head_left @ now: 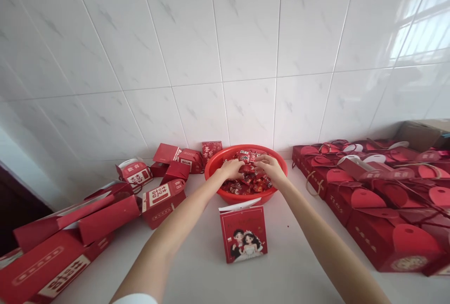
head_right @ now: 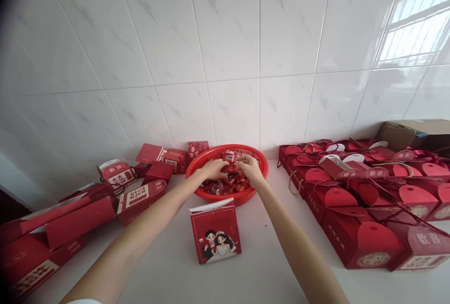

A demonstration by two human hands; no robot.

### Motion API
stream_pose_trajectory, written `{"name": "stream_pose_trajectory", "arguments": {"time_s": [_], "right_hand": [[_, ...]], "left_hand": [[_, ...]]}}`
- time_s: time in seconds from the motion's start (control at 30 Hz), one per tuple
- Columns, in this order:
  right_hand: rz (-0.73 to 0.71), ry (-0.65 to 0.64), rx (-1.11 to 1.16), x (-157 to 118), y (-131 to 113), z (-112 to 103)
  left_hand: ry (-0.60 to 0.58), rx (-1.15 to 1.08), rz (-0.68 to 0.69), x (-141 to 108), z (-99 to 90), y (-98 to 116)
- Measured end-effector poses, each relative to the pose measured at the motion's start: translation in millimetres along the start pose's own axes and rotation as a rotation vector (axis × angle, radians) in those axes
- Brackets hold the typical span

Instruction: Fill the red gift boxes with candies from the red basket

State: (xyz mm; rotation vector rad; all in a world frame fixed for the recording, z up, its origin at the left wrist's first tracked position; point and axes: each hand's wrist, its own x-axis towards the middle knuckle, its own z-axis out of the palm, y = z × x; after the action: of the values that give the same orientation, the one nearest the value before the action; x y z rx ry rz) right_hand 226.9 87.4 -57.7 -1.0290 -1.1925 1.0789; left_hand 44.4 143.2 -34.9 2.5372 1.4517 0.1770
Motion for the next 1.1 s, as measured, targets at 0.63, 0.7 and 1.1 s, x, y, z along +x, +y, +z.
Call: {"name": "stream_pose_trajectory", "arguments": {"time_s": [0.63, 0.7, 1.1], "right_hand": [[-0.082, 0.141, 0.337, -2, -1, 1], [-0.056, 0.148, 0.366, -1, -1, 1], [0.015, 0.147, 0.432, -4, -7, 2]], "left_hand": [[-0.018, -0.437, 0.261, -9, 3.1, 24], [-0.071, -0.378, 0.255, -7, 6.6, 24], [0.151, -0.394, 0.176, 7, 6.0, 18]]}}
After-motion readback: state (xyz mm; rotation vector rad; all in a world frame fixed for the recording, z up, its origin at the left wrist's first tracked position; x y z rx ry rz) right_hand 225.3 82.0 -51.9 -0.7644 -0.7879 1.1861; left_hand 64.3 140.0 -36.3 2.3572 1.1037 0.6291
